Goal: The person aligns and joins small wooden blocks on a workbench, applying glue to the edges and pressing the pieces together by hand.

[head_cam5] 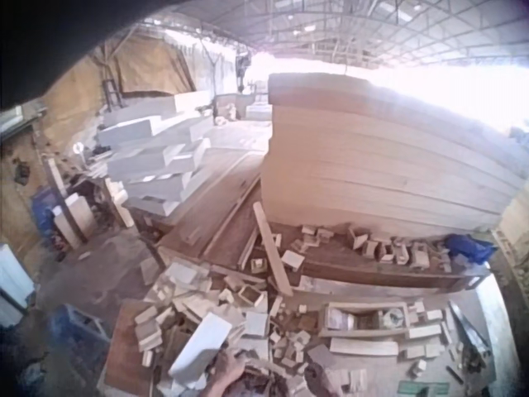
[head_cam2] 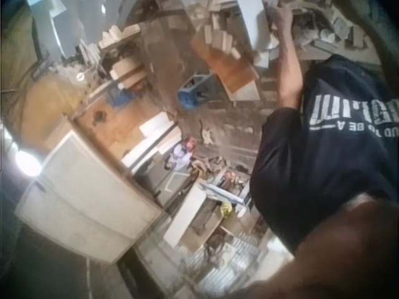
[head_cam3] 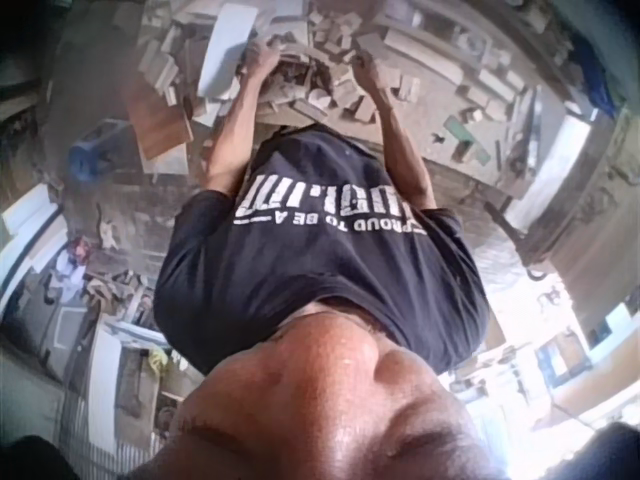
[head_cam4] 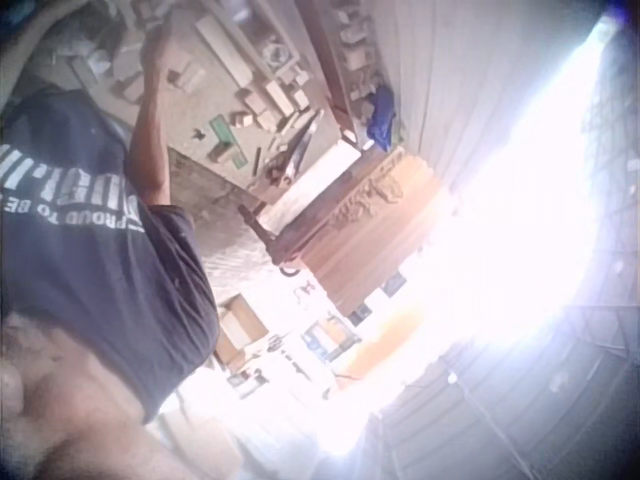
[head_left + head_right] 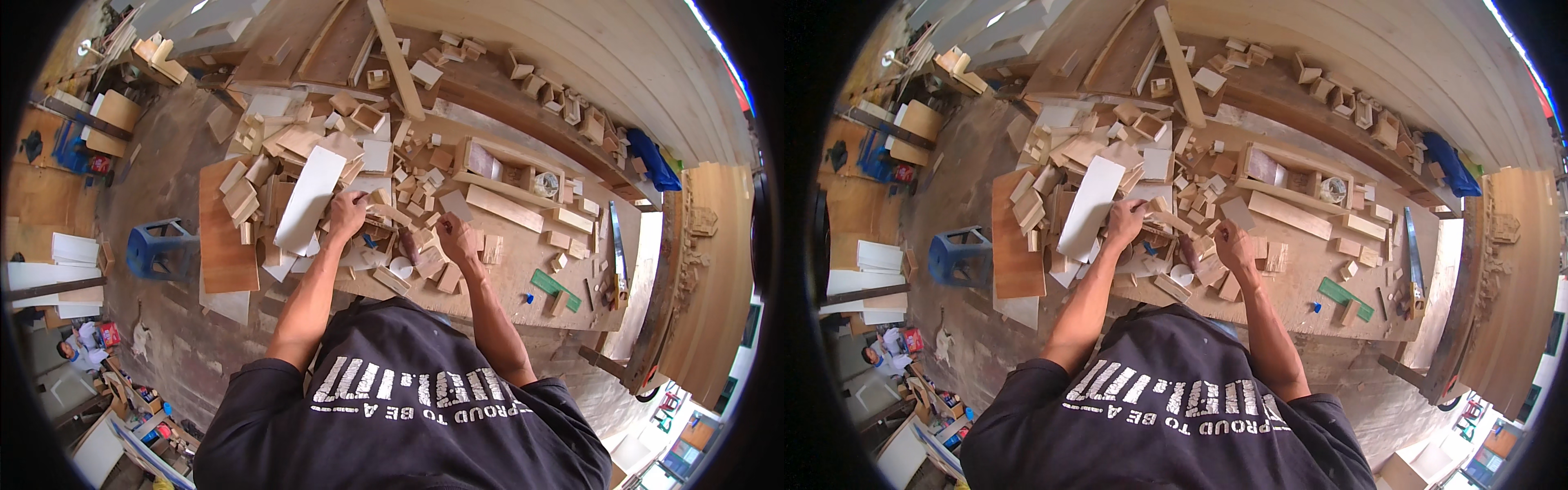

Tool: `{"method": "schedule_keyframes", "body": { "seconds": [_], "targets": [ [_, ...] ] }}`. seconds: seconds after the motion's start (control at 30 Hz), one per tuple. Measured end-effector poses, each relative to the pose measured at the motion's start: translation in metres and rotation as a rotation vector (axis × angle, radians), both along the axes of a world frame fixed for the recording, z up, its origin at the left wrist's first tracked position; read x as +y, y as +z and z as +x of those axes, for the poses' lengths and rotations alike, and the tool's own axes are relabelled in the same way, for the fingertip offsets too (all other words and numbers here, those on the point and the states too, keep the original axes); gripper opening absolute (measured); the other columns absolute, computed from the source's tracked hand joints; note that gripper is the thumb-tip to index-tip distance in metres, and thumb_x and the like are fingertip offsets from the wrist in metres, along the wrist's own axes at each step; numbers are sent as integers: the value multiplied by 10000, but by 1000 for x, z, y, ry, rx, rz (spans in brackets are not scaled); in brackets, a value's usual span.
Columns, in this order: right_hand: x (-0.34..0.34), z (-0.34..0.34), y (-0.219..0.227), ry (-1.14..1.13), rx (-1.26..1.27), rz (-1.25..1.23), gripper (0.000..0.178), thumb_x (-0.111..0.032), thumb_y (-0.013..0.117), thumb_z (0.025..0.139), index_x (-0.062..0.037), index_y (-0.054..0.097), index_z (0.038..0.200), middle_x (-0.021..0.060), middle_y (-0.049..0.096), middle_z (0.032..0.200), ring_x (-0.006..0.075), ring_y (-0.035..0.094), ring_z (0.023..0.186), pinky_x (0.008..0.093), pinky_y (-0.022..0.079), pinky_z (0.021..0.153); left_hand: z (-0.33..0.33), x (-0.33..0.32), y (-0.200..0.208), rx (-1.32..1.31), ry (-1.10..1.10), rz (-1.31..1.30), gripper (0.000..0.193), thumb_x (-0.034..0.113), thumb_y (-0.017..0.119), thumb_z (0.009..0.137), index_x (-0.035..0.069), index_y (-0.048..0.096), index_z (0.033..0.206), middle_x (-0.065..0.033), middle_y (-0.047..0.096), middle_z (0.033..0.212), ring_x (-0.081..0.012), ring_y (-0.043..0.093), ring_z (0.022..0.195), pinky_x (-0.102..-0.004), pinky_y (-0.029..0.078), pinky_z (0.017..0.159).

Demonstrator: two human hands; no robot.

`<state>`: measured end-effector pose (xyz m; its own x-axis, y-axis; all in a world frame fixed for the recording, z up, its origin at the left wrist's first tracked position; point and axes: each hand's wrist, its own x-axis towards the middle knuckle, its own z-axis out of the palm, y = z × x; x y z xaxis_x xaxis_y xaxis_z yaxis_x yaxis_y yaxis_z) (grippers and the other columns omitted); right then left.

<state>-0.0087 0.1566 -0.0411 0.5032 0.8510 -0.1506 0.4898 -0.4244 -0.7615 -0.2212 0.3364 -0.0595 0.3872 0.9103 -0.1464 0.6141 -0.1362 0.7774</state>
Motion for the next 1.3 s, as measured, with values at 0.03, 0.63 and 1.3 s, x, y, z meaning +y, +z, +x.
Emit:
{"method": "schedule_keyframes", "body": {
  "seconds": [0.03,0.63,1.3],
  "targets": [
    [1,1,-5,20,14,7,176,-166,625,874,-7,649,949,204,671,861,356,666,818,409,523,716,1,1,1,15,6,45,211,167,617,877,-9,720,933,-221,706,914,-395,681,865,-431,533,802],
    [-52,32,-20,-86,-345,-339,661,-289,715,767,-111,474,1356,155,518,1326,363,505,1216,560,383,985,43,-8,36,319,-153,319,154,148,657,858,35,684,959,-150,673,968,-345,645,954,-443,517,829],
    [-133,32,-25,-269,-284,-92,619,-149,717,771,-57,492,1339,230,491,1336,429,457,1258,497,391,1037,124,44,-2,365,-540,545,227,203,752,752,44,693,903,-73,601,1058,-277,507,1120,-437,430,940]
  ]
}}
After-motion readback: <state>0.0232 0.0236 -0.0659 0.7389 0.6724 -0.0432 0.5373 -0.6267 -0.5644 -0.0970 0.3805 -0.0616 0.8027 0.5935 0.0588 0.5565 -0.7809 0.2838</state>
